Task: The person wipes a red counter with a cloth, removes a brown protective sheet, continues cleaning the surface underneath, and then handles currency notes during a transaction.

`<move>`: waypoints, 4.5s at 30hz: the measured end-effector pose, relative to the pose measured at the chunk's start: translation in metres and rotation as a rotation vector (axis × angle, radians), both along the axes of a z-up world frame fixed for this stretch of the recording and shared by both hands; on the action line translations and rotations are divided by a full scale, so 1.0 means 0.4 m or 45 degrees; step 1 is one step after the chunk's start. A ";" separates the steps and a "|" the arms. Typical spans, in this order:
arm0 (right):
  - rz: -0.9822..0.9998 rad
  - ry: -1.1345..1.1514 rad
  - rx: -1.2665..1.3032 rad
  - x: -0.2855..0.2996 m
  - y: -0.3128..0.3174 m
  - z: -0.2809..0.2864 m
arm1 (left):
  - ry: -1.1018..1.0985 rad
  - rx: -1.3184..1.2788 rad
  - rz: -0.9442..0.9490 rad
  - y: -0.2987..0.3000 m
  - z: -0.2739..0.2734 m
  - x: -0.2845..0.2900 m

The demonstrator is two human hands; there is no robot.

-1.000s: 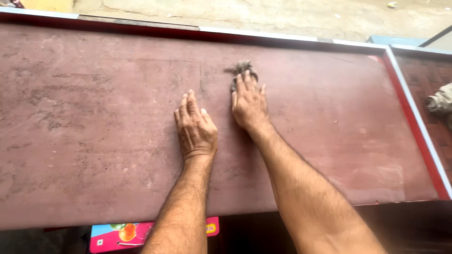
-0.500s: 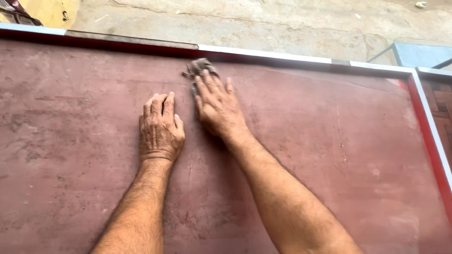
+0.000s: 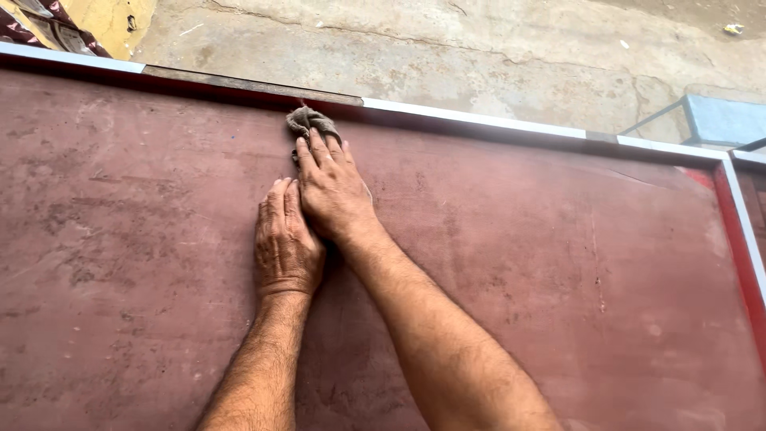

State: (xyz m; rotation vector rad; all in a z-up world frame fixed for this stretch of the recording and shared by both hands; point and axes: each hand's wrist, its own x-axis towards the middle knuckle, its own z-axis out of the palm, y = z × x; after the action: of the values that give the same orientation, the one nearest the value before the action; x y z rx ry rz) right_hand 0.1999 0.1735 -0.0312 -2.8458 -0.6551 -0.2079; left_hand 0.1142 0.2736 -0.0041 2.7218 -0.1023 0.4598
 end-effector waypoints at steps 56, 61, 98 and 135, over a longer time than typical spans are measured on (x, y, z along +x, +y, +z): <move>-0.368 0.084 -0.075 -0.454 -0.058 -0.043 | -0.155 0.275 0.057 0.251 -0.045 0.059; -1.167 0.160 0.082 -0.532 -0.378 0.089 | -0.138 0.320 -0.088 0.286 -0.081 0.027; -0.883 0.127 -0.033 -0.501 0.132 0.121 | -0.002 0.062 -0.111 0.568 0.009 -0.229; 0.320 0.347 0.066 0.032 0.878 0.094 | 0.012 -0.008 0.293 0.780 0.057 -0.149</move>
State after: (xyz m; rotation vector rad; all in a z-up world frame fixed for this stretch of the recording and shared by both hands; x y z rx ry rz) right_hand 0.2126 0.5246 0.0063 -2.6404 -0.9189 0.1965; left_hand 0.0547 0.5858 0.0186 2.7407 0.2172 0.5100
